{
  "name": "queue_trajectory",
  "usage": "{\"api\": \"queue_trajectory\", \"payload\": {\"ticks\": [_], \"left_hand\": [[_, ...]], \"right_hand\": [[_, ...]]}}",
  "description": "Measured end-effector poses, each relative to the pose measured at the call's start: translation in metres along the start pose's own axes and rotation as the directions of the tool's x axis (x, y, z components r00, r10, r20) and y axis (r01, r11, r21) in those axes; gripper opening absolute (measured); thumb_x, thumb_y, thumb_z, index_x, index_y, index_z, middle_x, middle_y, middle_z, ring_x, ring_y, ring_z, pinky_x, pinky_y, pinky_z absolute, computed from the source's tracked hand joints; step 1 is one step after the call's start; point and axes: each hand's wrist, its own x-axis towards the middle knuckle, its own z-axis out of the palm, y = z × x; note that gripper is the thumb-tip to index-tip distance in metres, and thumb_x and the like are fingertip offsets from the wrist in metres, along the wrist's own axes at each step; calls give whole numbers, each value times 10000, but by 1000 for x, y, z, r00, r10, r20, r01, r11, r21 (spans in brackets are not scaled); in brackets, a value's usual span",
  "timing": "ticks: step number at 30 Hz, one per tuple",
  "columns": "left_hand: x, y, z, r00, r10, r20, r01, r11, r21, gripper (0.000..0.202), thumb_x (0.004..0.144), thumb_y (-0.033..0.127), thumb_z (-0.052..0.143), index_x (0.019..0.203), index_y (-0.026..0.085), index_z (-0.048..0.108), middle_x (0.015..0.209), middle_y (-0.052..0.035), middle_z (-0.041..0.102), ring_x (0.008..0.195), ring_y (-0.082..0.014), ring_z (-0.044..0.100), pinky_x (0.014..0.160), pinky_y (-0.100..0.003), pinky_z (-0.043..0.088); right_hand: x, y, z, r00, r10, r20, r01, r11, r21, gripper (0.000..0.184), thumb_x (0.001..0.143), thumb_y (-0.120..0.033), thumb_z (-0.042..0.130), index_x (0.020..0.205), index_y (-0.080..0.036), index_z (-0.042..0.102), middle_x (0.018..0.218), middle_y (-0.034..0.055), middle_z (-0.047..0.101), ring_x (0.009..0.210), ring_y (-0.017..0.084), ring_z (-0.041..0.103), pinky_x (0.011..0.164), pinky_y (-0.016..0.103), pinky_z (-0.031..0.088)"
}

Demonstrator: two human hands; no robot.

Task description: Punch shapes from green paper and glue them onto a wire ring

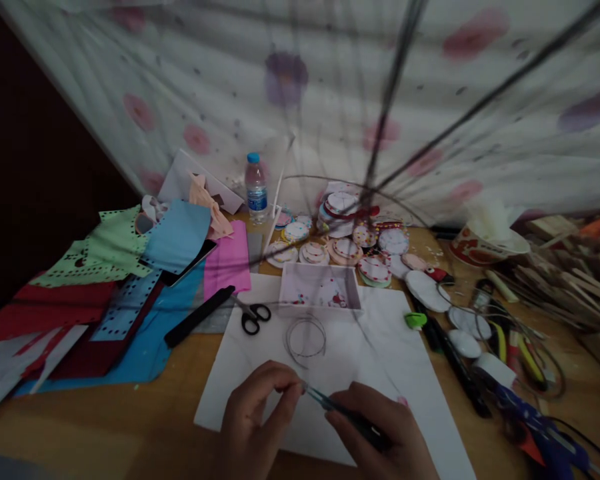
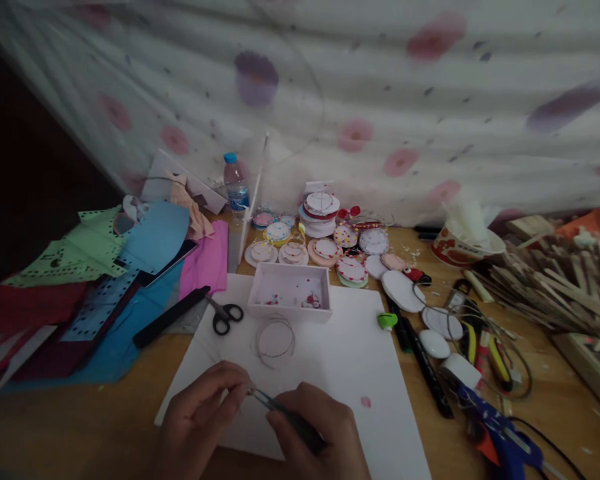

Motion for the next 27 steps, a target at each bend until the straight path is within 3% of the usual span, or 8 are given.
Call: {"api": "queue_trajectory", "payload": {"ticks": [14, 21, 24, 27], "left_hand": [[-2, -2, -2, 1000, 19, -2, -19, 1000, -14, 107, 822, 191, 590, 731, 213, 643, 760, -13, 610, 751, -152, 590, 688, -210, 482], [-2, -2, 3, 997, -60, -43, 58, 997, -47, 147, 813, 251, 604, 685, 193, 648, 731, -22, 616, 734, -158, 587, 681, -210, 476], [-5, -7, 12, 996, -88, -24, 86, 994, -61, 210, 836, 322, 579, 706, 190, 678, 749, -36, 630, 720, -158, 580, 685, -213, 477], [-8, -14, 22, 994, -103, -23, 102, 993, -52, 260, 838, 369, 573, 687, 177, 663, 724, -42, 614, 702, -167, 576, 655, -222, 484]], "right_hand": [[-1, 2, 2, 999, -41, -24, 40, 997, -60, 238, 801, -449, 598, 656, -294, 706, 517, 11, 646, 426, 169, 568, 411, 252, 433], [-2, 7, 0, 983, -170, -75, 160, 979, -130, 268, 868, -394, 546, 694, -243, 684, 552, 9, 656, 433, 138, 580, 402, 200, 447], [-7, 14, 5, 939, -334, -84, 297, 908, -296, 173, 888, -276, 544, 841, -211, 696, 585, 14, 650, 464, 132, 591, 462, 211, 461], [-13, 24, 16, 840, -536, -81, 407, 722, -560, 164, 876, -195, 573, 992, -179, 688, 533, 0, 611, 426, 129, 551, 443, 238, 411]]}}
